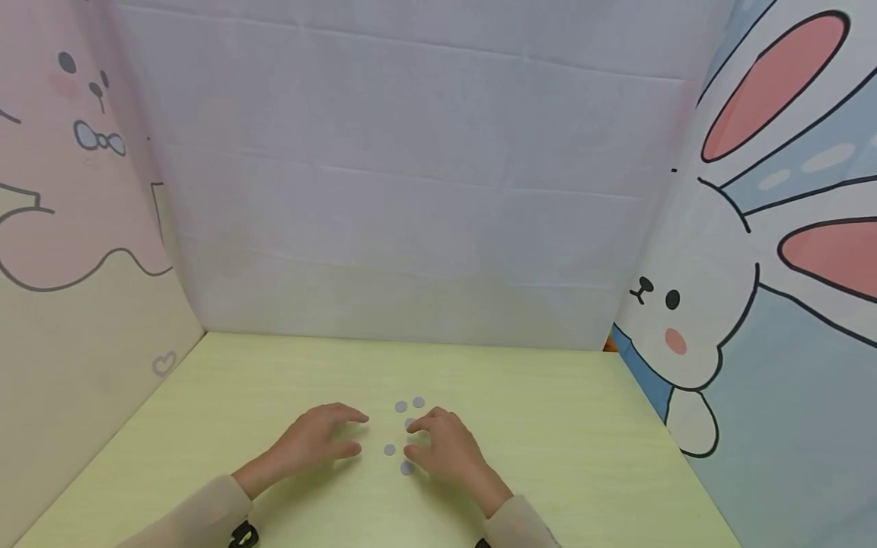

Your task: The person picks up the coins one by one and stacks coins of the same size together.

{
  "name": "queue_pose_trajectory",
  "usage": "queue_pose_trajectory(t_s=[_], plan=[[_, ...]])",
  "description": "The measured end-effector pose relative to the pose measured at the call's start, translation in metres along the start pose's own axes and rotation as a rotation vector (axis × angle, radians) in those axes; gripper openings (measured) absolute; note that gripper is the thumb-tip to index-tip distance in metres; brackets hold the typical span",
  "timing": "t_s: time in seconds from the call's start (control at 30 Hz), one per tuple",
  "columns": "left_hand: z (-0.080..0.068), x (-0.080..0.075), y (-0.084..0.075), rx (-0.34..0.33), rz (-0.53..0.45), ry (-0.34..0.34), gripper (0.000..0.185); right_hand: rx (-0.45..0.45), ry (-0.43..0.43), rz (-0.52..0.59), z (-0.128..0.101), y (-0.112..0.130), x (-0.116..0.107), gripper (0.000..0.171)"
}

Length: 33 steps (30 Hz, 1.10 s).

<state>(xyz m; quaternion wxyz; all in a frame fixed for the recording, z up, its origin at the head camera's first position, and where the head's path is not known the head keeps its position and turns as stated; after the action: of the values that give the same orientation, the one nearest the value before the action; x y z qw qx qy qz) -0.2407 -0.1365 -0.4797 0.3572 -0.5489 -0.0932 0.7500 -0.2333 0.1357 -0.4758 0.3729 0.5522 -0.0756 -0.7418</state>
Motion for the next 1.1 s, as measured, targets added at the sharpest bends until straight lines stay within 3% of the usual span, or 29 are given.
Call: queue_pose_trajectory(t_s=[0.47, 1.1], plan=[[0.000, 0.008, -0.005, 0.065, 0.036, 0.007, 0.031, -0.022, 0.045, -0.055, 0.006, 0.007, 0.006, 0.024], [0.006, 0.023, -0.016, 0.077, 0.024, -0.021, 0.023, -0.035, 0.043, -0.095, 0.015, 0.008, 0.017, 0.015]])
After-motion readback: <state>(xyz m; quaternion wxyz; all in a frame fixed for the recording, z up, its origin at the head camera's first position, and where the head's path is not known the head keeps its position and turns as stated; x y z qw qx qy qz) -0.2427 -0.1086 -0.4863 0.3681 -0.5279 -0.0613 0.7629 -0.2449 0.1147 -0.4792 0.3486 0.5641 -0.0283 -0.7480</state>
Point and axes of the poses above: each hand's wrist, its own z-axis towards the middle knuckle, its own x-axis out of the palm, y = z × x, the point moved 1 cm from there along z, towards the middle knuckle, and after that the axes turned 15 degrees about -y, right-handed, at the moved point
